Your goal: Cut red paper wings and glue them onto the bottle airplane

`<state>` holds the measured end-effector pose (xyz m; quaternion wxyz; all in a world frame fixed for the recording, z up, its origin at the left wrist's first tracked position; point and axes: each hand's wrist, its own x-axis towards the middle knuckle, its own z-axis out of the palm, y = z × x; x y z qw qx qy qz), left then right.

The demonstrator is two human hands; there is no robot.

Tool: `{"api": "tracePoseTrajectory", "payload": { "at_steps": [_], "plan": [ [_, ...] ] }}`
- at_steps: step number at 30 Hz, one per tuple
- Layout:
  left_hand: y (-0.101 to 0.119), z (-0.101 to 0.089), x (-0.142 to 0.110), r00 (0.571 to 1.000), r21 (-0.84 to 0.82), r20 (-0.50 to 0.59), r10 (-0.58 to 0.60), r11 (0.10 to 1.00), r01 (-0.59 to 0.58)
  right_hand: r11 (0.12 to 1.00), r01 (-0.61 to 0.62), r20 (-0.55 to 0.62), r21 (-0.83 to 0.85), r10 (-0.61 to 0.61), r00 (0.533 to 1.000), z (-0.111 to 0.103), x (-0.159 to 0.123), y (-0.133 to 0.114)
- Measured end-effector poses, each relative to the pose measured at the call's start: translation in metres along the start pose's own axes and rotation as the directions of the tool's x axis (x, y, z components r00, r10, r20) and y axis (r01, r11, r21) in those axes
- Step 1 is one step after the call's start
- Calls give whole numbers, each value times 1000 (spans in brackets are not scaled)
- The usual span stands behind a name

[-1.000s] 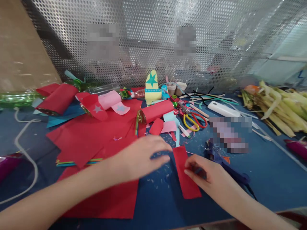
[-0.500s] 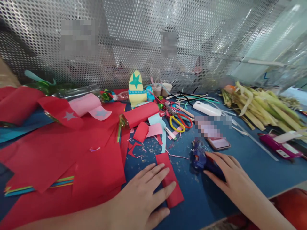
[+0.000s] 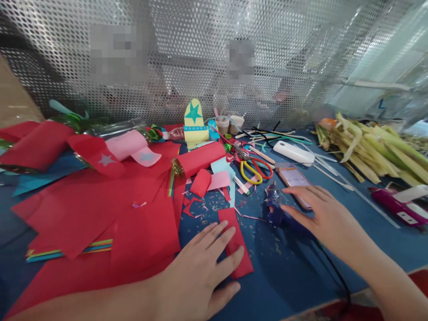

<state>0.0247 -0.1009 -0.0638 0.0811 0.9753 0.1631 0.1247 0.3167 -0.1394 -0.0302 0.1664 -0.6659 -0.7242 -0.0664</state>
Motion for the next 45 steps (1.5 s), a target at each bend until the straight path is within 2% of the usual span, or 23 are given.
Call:
{"api": "tracePoseTrajectory", "payload": {
  "at_steps": [3, 4, 6, 10, 12, 14, 19, 20, 21, 23, 24, 25, 26, 27, 28, 31, 32, 34, 38, 42, 45],
  "plan": [
    [1, 1, -1, 1000, -19, -4, -15, 1000, 15, 999, 39, 70, 19, -41, 997, -10, 37, -20],
    [1, 1, -1, 1000, -26, -8, -21, 999, 20, 998, 46, 155, 29, -50, 987, -8, 51, -26],
    [1, 1, -2, 1000, -39, -12, -29, 999, 28, 998, 35, 270, 51, -48, 962, 2, 77, -37],
    [0, 1, -4, 1000, -40, 9, -29, 999, 29, 993, 9, 345, 120, -50, 937, 34, 112, -45],
    [-1, 0, -4, 999, -40, 28, -22, 999, 23, 987, -6, 365, 164, -55, 929, 42, 118, -45],
    [-2, 0, -5, 999, -49, 40, -12, 999, 14, 980, -28, 379, 198, -50, 924, 39, 117, -43],
    [-2, -2, -5, 999, -73, 30, 17, 997, -14, 942, -125, 414, 311, -16, 910, 3, 90, -39],
    [-2, -1, -5, 999, -73, 32, 25, 997, -23, 909, -167, 421, 382, -10, 907, -3, 81, -42],
    [-1, 0, -5, 999, -70, 34, 34, 997, -32, 822, -247, 437, 514, -3, 899, -7, 71, -46],
    [1, 3, -6, 998, -54, 37, 48, 997, -46, 504, -390, 476, 771, -47, 878, -9, 53, -57],
    [2, 4, -6, 998, -45, 36, 56, 998, -54, 364, -434, 501, 824, -113, 858, -8, 44, -64],
    [4, 5, -7, 997, -38, 34, 66, 997, -65, 270, -466, 519, 842, -175, 837, -4, 37, -71],
    [6, 7, -8, 997, -32, 37, 74, 997, -73, 221, -495, 538, 840, -226, 812, 0, 30, -78],
    [7, 7, -8, 995, -28, 45, 84, 996, -83, 215, -498, 540, 840, -246, 805, 6, 25, -84],
    [9, 7, -9, 995, -22, 52, 91, 996, -90, 235, -479, 526, 846, -227, 819, 12, 21, -88],
    [14, 6, -9, 993, 10, 69, 96, 995, -97, 323, -389, 425, 863, -47, 904, 31, 11, -95],
    [15, 5, -9, 993, 18, 69, 96, 995, -97, 331, -383, 402, 862, 13, 916, 37, 8, -96],
    [16, 5, -10, 993, 24, 70, 97, 995, -99, 322, -395, 390, 861, 82, 917, 44, 4, -96],
    [17, 9, -12, 993, 35, 49, 109, 993, -111, 367, -339, 319, 867, 115, 941, 50, 3, -95],
    [17, 16, -13, 994, 57, -33, 103, 993, -101, 407, -350, 287, 844, 208, 935, 52, 8, -95],
    [18, 19, -12, 993, 47, -89, 81, 996, -77, 463, -364, 291, 808, 224, 930, 54, 11, -96]
  ]
}}
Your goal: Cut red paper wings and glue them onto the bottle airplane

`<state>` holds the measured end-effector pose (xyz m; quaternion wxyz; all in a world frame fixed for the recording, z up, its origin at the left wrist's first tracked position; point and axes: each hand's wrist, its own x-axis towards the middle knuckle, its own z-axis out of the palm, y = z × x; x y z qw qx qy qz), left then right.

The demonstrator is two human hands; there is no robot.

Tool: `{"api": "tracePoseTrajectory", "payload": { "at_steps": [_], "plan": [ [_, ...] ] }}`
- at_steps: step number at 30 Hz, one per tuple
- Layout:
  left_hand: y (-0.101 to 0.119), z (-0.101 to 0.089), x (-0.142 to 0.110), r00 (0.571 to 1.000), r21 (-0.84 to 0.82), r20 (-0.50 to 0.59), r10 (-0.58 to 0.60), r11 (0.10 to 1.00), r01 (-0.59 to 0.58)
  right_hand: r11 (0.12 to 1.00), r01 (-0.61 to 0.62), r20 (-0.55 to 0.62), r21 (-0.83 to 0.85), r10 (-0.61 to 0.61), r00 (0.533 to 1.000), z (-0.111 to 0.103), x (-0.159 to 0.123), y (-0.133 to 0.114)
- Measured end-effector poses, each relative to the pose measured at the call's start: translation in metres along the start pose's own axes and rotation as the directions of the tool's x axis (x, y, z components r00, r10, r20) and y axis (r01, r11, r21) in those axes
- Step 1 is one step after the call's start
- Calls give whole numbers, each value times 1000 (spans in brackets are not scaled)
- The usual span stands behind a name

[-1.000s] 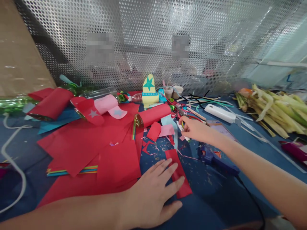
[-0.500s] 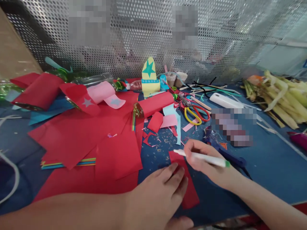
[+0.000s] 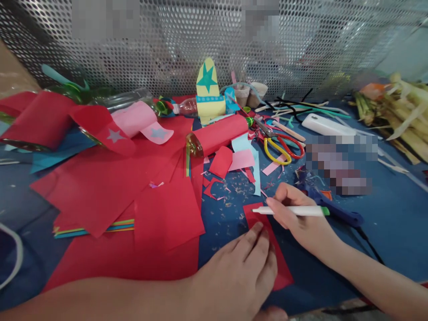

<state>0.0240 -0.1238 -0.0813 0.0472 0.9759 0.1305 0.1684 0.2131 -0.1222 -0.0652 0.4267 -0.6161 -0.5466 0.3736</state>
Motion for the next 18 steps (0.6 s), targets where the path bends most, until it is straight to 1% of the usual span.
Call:
{"api": "tracePoseTrajectory", "payload": {
  "at_steps": [8, 14, 18],
  "plan": [
    [-1, -2, 3, 998, -31, 56, -7, 999, 8, 995, 75, 44, -70, -72, 996, 0, -1, 2],
    [-2, 1, 4, 1000, -14, -14, -1, 1000, 1, 993, 60, 76, -98, -52, 996, 0, -1, 3],
    [-3, 2, 4, 1000, -16, -16, 7, 1000, -7, 995, 51, 93, -90, -43, 995, 0, -2, 4]
  ]
}}
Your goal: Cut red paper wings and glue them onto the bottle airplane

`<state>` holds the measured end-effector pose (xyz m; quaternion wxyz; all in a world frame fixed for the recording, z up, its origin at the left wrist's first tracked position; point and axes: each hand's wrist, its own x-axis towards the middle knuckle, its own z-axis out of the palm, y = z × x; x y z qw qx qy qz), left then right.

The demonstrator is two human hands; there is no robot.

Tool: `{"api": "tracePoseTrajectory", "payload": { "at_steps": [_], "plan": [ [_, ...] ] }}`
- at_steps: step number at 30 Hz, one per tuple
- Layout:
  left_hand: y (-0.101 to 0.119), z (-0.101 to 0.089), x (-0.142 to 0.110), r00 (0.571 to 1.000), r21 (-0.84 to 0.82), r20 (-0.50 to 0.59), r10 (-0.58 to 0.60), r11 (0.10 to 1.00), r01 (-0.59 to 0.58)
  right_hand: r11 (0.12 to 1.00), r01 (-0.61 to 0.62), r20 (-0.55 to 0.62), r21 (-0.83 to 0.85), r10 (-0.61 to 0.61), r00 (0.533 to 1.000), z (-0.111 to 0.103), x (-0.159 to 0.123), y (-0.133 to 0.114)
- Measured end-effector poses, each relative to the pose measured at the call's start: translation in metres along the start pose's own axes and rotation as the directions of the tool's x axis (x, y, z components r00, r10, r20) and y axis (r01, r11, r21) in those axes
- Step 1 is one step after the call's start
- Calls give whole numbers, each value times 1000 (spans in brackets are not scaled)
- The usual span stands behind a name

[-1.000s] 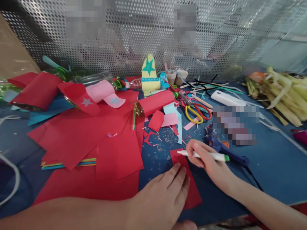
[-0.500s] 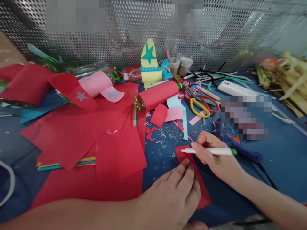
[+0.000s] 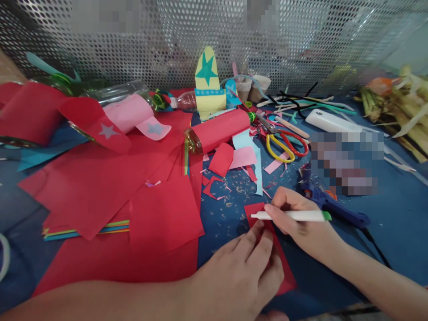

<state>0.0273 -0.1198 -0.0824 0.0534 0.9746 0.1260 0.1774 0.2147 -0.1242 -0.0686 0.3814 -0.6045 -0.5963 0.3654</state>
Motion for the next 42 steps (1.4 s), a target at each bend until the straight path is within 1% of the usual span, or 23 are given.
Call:
{"api": "tracePoseTrajectory", "payload": {
  "at_steps": [5, 11, 17, 23, 26, 28, 31, 33, 35, 37, 39, 42],
  "plan": [
    [-1, 0, 0, 1000, 7, -13, 4, 1000, -4, 1000, -13, 23, -19, 14, 1000, -1, -1, 3],
    [-1, -1, 1, 1000, 26, 1, 1, 1000, -1, 997, -21, -19, -75, 19, 1000, 1, -1, 3],
    [-2, 0, 1, 1000, 17, -13, -7, 1000, 7, 994, 15, -83, -108, -24, 996, 2, -2, 3],
    [0, -3, 1, 1000, 6, -10, 0, 1000, 0, 974, 49, -120, -222, -77, 990, -1, -2, 1],
    [0, -3, 1, 1000, 11, 2, -7, 1000, 7, 966, 56, -126, -251, -90, 988, -3, -3, 0],
    [0, -3, 1, 1000, 16, 2, -13, 1000, 13, 970, 53, -139, -236, -88, 986, -4, -4, -1],
    [0, -3, 1, 1000, 18, -8, -9, 1000, 9, 990, 55, -155, -132, -76, 985, -4, -5, -2],
    [-1, -2, 0, 1000, 12, -5, -7, 1000, 7, 994, 75, -139, -74, -85, 987, -4, -6, -3],
    [-2, -1, -1, 1000, 4, 9, 1, 1000, -1, 989, 118, -106, -92, -127, 986, -5, -7, -4],
    [-3, 1, -1, 1000, 7, 28, 13, 1000, -13, 970, 166, -76, -175, -181, 981, -6, -7, -8],
    [-4, 3, -2, 999, 30, 26, 30, 999, -31, 930, 235, -15, -283, -249, 968, -9, -8, -13],
    [-6, 6, -3, 998, 94, -44, 50, 995, -46, 814, 353, 92, -461, -352, 931, -20, -4, -23]
  ]
}}
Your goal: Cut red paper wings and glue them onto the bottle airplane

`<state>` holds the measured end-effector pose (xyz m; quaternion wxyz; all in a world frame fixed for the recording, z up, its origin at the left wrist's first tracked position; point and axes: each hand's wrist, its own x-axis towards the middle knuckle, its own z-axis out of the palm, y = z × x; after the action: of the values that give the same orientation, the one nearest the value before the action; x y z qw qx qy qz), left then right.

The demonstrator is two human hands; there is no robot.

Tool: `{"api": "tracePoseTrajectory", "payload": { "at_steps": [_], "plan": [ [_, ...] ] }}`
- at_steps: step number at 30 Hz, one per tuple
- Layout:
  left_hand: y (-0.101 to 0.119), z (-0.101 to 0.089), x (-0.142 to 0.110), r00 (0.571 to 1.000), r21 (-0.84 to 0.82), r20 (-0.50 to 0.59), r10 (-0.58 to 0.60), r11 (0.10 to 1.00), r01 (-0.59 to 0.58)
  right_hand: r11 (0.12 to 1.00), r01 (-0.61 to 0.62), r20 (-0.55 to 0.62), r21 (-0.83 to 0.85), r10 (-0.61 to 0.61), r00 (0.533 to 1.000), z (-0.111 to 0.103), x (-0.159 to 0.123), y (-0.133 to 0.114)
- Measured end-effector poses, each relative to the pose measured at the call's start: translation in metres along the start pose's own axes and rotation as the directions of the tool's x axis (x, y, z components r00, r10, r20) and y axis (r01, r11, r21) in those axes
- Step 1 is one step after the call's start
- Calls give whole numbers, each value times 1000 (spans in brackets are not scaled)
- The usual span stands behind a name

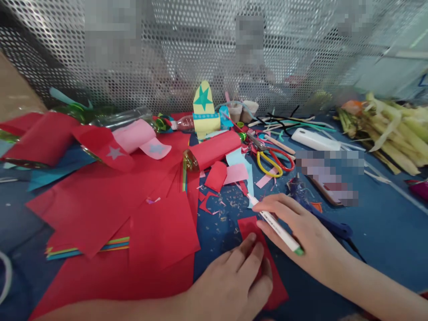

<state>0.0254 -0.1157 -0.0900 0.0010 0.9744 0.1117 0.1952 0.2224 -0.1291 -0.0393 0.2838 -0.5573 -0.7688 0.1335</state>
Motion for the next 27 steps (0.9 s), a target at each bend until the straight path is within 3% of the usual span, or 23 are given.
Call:
{"api": "tracePoseTrajectory", "payload": {
  "at_steps": [2, 7, 13, 18, 20, 23, 27],
  "plan": [
    [-1, 2, 0, 999, 37, -50, 3, 999, -1, 988, 32, 12, -148, -31, 999, -13, 9, 7],
    [-1, 5, 2, 995, 98, -98, 17, 995, -7, 897, -70, -5, -436, 75, 997, -41, 52, 54],
    [-5, 12, 1, 980, 152, -195, 33, 988, -4, 871, -5, 47, -492, 32, 998, -33, 105, 98],
    [-6, 32, -4, 969, 175, -242, 46, 985, -3, 851, 77, 85, -519, -39, 996, -16, 133, 102],
    [-5, 45, -5, 962, 135, -272, -33, 988, 72, 844, 94, 91, -528, -53, 994, -14, 139, 100],
    [-2, 63, -8, 908, 66, -351, -227, 962, 266, 837, 89, 83, -540, -52, 995, -12, 141, 96],
    [-2, 68, -9, 916, 99, -374, -144, 976, 194, 839, 61, 89, -540, -16, 996, -9, 142, 95]
  ]
}}
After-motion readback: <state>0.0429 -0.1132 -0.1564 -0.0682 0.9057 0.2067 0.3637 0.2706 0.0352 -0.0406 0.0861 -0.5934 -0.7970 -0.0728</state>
